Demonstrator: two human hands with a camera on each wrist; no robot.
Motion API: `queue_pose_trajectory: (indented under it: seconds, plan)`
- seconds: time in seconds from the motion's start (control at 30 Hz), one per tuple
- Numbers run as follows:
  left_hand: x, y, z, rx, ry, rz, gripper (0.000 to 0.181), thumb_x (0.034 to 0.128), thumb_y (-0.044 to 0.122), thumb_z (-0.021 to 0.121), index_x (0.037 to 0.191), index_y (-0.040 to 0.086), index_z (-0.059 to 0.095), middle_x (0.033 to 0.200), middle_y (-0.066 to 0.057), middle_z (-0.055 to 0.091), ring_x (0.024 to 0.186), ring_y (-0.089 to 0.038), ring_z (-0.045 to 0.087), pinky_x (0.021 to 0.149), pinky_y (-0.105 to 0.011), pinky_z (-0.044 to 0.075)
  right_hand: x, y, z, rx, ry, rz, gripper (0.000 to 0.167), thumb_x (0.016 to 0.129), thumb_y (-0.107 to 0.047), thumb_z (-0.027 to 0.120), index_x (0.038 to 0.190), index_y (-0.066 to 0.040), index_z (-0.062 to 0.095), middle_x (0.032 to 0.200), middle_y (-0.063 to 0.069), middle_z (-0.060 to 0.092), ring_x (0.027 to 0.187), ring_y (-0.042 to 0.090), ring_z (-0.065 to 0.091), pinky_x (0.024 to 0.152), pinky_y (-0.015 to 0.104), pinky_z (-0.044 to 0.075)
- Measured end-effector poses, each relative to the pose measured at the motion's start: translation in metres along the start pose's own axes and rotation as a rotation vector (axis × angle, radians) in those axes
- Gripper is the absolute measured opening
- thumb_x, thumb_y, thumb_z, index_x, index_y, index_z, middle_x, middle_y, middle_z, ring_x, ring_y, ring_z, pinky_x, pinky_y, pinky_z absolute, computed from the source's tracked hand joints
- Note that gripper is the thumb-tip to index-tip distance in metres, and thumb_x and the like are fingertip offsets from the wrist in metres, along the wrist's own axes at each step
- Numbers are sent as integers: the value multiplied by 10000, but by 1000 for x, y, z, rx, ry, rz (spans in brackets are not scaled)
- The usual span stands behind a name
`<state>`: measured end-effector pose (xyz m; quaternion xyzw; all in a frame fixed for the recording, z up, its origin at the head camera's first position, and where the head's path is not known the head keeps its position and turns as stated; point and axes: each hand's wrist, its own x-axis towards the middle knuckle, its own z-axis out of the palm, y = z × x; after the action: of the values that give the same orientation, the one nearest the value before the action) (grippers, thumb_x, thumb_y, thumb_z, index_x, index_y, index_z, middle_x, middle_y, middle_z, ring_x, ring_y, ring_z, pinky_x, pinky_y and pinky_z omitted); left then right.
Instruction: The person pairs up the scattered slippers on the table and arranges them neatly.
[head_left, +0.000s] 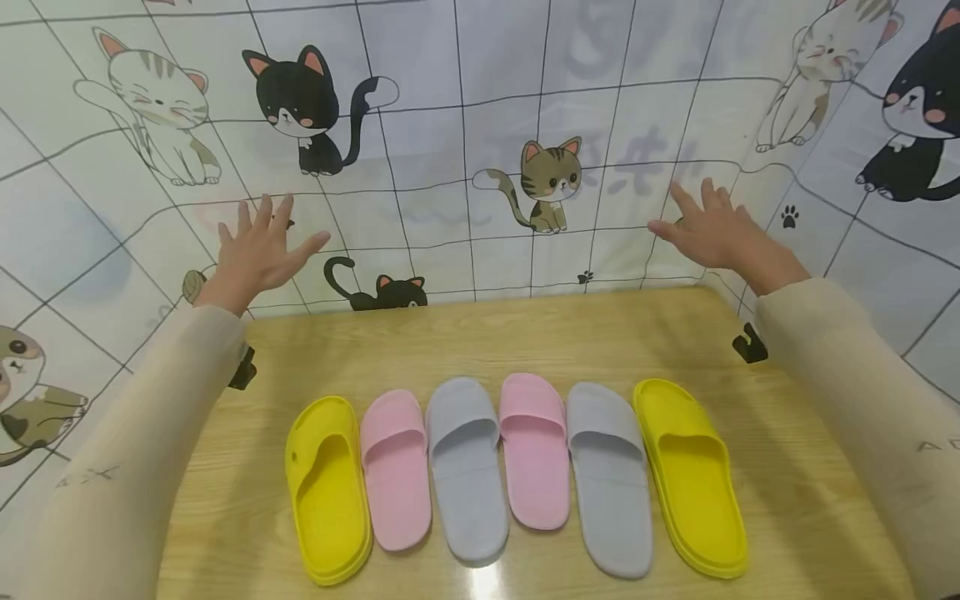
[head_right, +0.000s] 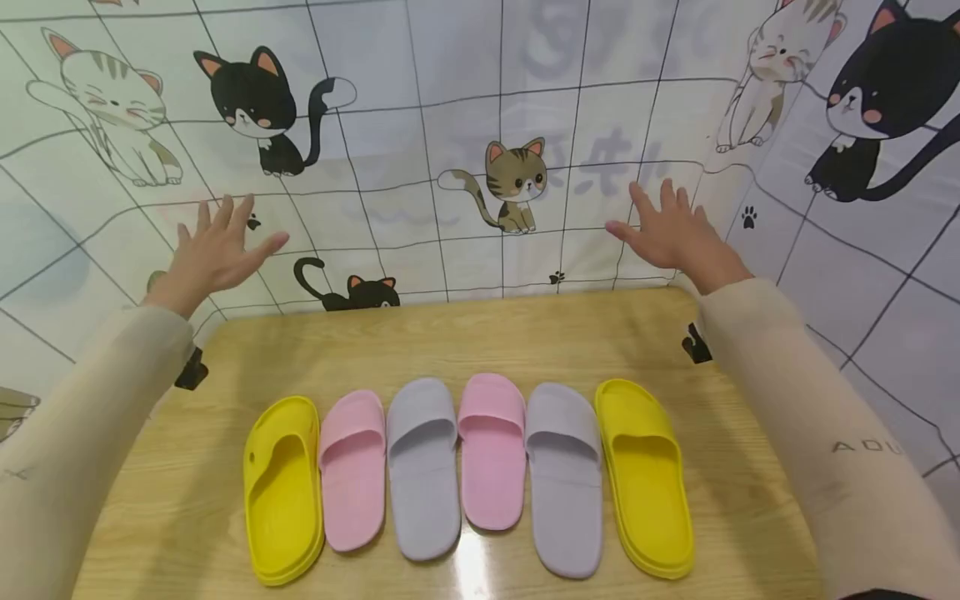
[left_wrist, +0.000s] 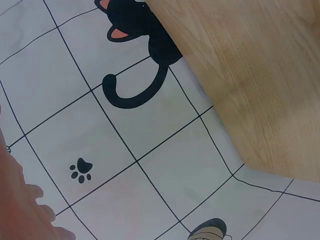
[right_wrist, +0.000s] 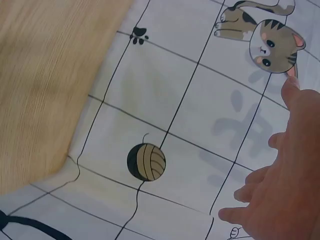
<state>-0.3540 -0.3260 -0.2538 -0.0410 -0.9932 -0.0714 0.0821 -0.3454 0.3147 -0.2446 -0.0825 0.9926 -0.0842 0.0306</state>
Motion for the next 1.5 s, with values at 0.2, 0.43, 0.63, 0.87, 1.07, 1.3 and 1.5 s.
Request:
queue_pose_trajectory:
  seconds: [0.2,0.43,0.63,0.87,1.07,1.3,1.5]
  plan:
    - [-15,-4,11,-7,-6,13,1032,940,846,216,1664,178,-92,1702,-246,-149,1515,-596,-174,1136,-841,-84,-18,-3,12,-6,-9,-32,937,1029,-724,197,1626,-121,-200,1609,389,-259,1483,647,-157,1144,835,-7]
    - [-39,-6,29,-38,-1,36,1011,959,818,280,1667,197,-86,1713,-257,-89,1514,-631,-80,1108,-874,-26,-40,-5,37,47,-28,-56,918,1048,-684,266,1638,-141,-180,1639,329,-273,1484,666,-95,1126,851,51]
    - [-63,-1,47,-67,-32,25,1012,961,799,349,1667,223,-91,1714,-272,-49,1521,-632,-8,1073,-903,60,-61,-5,61,101,-72,-67,897,1065,-633,322,1643,-152,-167,1642,342,-247,1492,658,-90,1101,869,86]
    - [-88,3,67,-21,-93,63,1029,966,796,344,1664,184,-100,1688,-339,7,1474,-680,121,1111,-835,199,-81,-13,91,142,-98,-126,901,1070,-585,402,1661,-81,-54,1655,390,-136,1502,653,3,1113,853,138]
    - [-106,7,82,10,-101,89,1024,963,805,337,1669,186,-71,1690,-335,64,1473,-654,195,1122,-803,255,-90,-12,116,176,-134,-135,917,1060,-582,443,1663,-69,-20,1656,393,-124,1503,651,8,1125,840,137]
    - [-124,12,95,-76,-177,94,1042,961,794,382,1671,177,-66,1695,-333,43,1485,-641,183,1104,-820,259,-104,-23,131,186,-190,-126,939,1032,-642,447,1671,-102,21,1655,411,-51,1476,681,82,1099,852,174]
    - [-138,17,99,-59,-367,76,1070,936,845,333,1676,145,9,1675,-367,83,1409,-676,308,1054,-831,319,-114,-31,141,152,-240,-115,952,1020,-665,447,1662,-60,89,1626,456,36,1434,706,178,1053,856,267]
